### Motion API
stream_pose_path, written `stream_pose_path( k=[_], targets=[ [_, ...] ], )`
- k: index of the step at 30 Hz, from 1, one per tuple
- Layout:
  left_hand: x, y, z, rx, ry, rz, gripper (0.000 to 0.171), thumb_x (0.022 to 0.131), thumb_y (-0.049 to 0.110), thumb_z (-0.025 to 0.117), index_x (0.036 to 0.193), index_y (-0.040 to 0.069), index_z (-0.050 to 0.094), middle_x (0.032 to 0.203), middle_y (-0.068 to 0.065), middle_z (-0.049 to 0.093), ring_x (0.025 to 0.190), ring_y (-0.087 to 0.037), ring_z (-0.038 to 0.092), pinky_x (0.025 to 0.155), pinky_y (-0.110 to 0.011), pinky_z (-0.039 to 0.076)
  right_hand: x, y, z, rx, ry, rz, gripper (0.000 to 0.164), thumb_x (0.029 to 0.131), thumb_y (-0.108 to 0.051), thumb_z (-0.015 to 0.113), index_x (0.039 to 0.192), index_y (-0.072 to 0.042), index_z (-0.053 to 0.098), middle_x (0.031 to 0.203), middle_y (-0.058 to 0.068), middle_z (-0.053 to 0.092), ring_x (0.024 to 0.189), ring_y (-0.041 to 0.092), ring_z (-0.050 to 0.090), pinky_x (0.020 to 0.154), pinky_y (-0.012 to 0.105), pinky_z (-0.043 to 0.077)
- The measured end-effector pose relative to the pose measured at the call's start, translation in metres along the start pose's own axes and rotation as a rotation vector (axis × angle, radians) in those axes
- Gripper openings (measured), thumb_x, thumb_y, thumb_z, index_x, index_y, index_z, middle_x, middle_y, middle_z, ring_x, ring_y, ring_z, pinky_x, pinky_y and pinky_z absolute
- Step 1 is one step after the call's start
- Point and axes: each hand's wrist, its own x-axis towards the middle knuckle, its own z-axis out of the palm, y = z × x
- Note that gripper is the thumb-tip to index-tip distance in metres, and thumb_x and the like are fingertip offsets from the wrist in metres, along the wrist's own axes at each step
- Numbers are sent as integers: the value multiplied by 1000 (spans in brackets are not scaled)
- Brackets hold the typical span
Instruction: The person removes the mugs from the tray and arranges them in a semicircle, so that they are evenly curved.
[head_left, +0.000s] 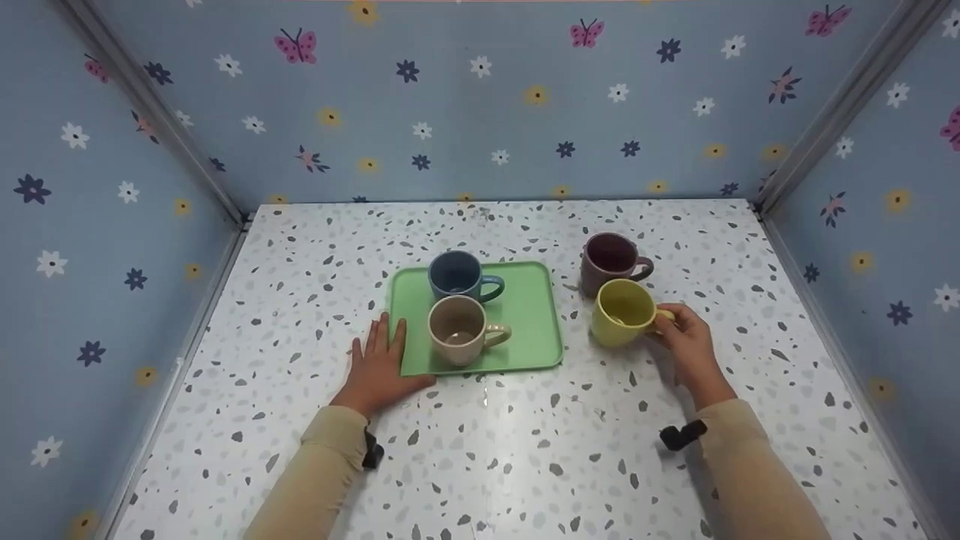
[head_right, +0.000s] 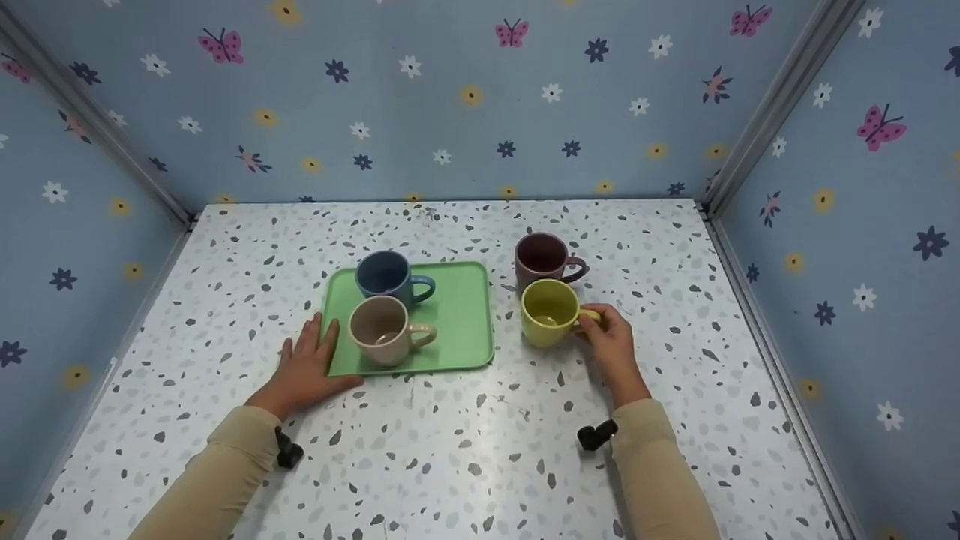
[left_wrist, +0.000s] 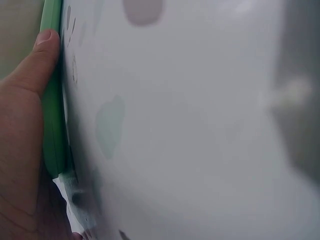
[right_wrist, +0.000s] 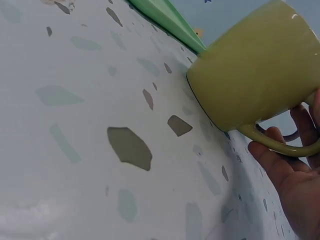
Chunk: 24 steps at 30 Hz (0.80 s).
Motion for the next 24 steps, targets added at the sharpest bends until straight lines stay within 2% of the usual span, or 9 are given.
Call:
stream_pose_path(
  k=[4,10,14,19,24],
  targets=[
    [0,1,-1,0,8,4,123,79,81,59,163,8,6,168,-22,-7,154,-41,-3,119,-66,-1,2,-1,-6,0,19,13,25,100,-18,65,120,-3,62,118,4,63,111,19,65,94,28,55],
    [0,1,-1,-17,18,4,123,78,81,61,163,9,8,168,-22,-5,154,-41,-3,119,-66,-1,5,-3,-14,-6,26,61,23,101,-20,63,121,-7,61,121,2,60,114,15,62,97,28,53],
    [0,0,-1,-18,12,1,123,79,81,61,163,9,7,168,-22,-7,154,-41,-4,119,-66,-3,4,-11,-16,15,18,82,25,103,-16,60,125,-3,58,125,4,58,120,18,58,101,31,51],
    [-1,0,-1,-17,5,-5,123,79,81,60,163,9,6,168,-21,-8,154,-41,-5,119,-66,-3,0,-22,-16,47,16,58,23,103,-10,58,124,0,58,123,4,58,121,22,57,103,35,50],
    [-1,0,0,-6,12,-3,123,79,80,61,163,9,8,168,-22,-6,154,-41,-3,119,-66,-1,7,-18,-23,68,35,56,23,102,-9,59,124,-1,59,123,3,57,117,18,59,101,34,52]
  ],
)
